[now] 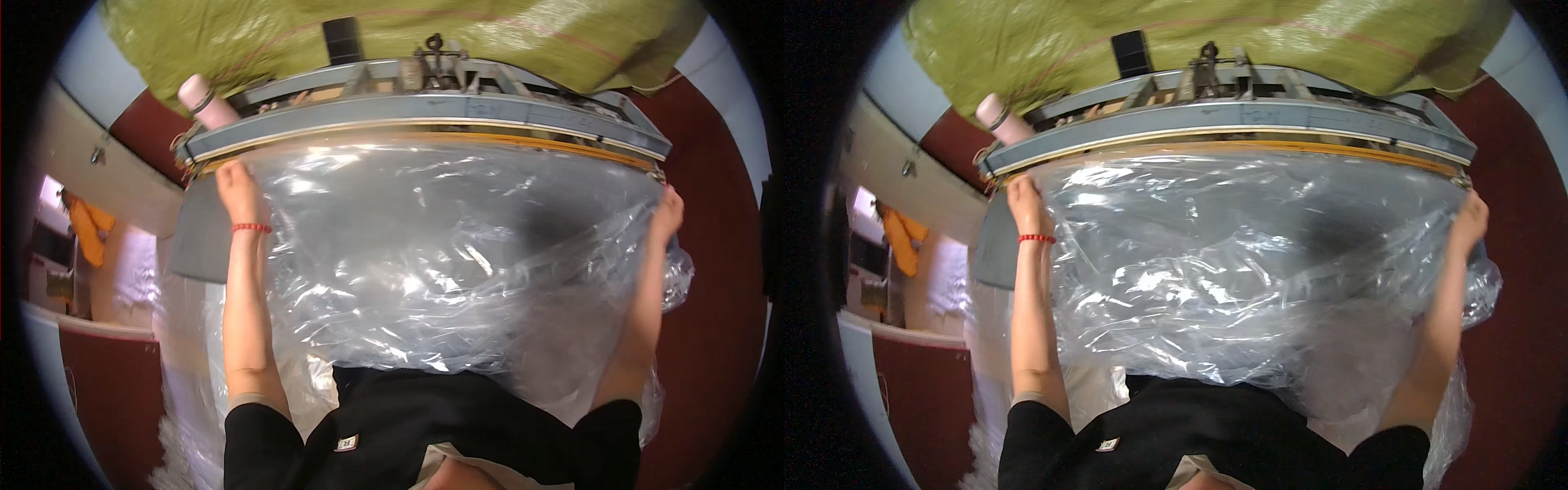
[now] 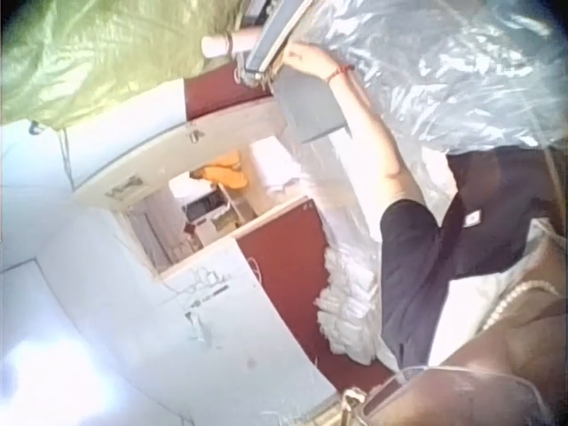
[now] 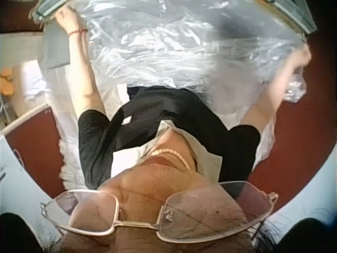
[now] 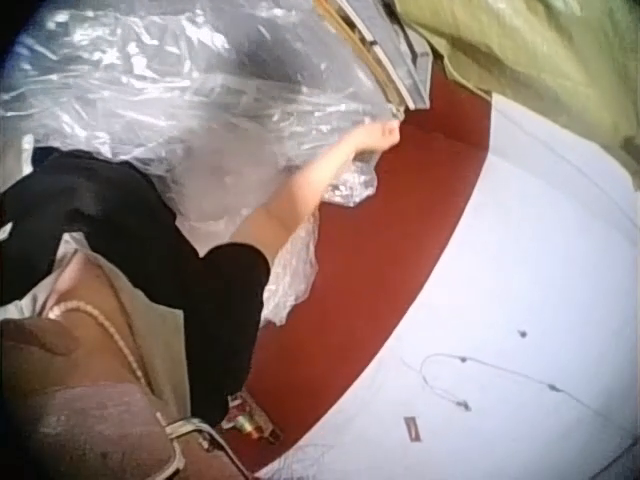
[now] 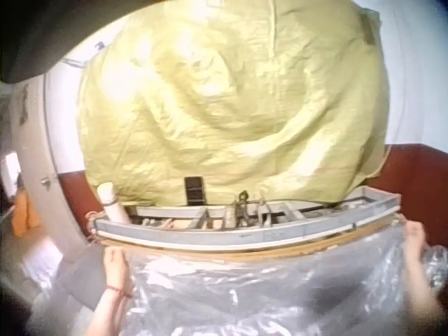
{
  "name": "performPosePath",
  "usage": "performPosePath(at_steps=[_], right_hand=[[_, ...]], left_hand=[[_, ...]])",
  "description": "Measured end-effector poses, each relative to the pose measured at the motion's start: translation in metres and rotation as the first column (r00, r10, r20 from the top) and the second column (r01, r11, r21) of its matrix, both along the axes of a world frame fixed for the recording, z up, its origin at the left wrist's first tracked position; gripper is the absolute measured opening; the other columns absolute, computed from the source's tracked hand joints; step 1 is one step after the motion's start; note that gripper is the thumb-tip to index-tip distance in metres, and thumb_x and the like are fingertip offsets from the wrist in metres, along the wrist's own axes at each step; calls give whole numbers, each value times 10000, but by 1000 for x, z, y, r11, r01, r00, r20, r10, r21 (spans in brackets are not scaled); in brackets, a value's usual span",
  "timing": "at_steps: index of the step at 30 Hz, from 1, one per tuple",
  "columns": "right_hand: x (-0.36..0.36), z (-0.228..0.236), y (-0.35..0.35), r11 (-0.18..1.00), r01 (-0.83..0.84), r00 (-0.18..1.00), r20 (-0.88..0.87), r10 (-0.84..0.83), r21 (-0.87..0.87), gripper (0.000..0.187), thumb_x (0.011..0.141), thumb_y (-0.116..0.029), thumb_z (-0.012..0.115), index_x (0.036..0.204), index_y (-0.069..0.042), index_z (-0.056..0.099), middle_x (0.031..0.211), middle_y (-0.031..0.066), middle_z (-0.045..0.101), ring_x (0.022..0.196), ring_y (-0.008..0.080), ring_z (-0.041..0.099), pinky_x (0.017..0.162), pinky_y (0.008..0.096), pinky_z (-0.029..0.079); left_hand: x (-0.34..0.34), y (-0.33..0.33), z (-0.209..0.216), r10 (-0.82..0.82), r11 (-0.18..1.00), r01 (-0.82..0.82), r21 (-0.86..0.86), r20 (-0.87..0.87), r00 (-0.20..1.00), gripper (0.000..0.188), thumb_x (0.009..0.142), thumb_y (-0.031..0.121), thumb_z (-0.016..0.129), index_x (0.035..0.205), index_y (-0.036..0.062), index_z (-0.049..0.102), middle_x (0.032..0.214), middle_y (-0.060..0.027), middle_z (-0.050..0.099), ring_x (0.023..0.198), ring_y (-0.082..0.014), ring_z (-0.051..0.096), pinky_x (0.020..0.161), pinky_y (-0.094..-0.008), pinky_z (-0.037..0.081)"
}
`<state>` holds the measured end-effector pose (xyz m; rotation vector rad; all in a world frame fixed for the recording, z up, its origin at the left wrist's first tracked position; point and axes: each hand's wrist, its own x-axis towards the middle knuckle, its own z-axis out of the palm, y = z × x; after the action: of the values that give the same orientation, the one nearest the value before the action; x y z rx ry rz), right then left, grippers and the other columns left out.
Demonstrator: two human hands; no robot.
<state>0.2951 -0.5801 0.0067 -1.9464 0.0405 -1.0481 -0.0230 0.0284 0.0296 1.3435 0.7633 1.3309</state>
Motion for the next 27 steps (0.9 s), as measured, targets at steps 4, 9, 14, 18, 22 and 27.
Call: performPosePath(at_steps=[4, 9, 14, 18, 22, 27], right_hand=[[63, -68, 19, 979, -141, 990, -1, 142, -148, 247, 821, -267, 563, 812, -20, 577, 725, 25, 561, 687, 100, 502, 664, 232, 409], [81, -62, 67, 942, -291, 943, -116, 312, 164, 201, 777, -198, 616, 747, -10, 552, 677, 36, 568, 641, 107, 508, 648, 235, 415], [85, -63, 71, 960, -203, 974, -62, 218, 196, 181, 759, -157, 626, 722, -9, 530, 645, 30, 549, 589, 83, 491, 576, 217, 408], [75, -54, 71, 884, -241, 943, -117, 310, 400, 160, 765, -118, 589, 840, -11, 497, 642, 46, 535, 492, 102, 490, 435, 229, 397], [64, -38, 74, 879, -199, 954, -118, 275, 434, 194, 780, -115, 563, 916, -15, 468, 658, 58, 531, 445, 111, 481, 382, 229, 383], [59, -37, 75, 851, -247, 943, -87, 321, 463, 205, 780, -125, 571, 938, -30, 481, 655, 48, 530, 490, 90, 476, 419, 222, 380]], left_hand=[[-6, 73, -63, 323, 844, -102, 527, -346, 881, 166, 841, 165, 436, 753, 27, 464, 639, -16, 470, 575, -103, 440, 543, -252, 389], [7, 103, -73, 23, 971, 36, 238, -239, 971, 207, 864, 204, 465, 719, 57, 481, 601, 21, 468, 514, -52, 397, 466, -196, 331], [14, 109, -78, -34, 990, 71, 122, -282, 959, 200, 835, 199, 528, 698, 63, 475, 617, 31, 471, 536, -43, 395, 484, -190, 337], [9, 118, -84, 78, 967, -24, 254, -203, 976, 222, 813, 181, 571, 690, 108, 401, 554, 59, 396, 468, -34, 335, 400, -194, 278], [6, 122, -78, 224, 971, -207, 117, -152, 963, 69, 814, 81, 496, 812, 36, 444, 703, -19, 497, 606, -74, 442, 568, -195, 388], [-3, 116, -70, 146, 989, -148, 15, 67, 987, 112, 843, 115, 446, 861, 10, 480, 758, -91, 553, 661, -183, 526, 658, -279, 443]])
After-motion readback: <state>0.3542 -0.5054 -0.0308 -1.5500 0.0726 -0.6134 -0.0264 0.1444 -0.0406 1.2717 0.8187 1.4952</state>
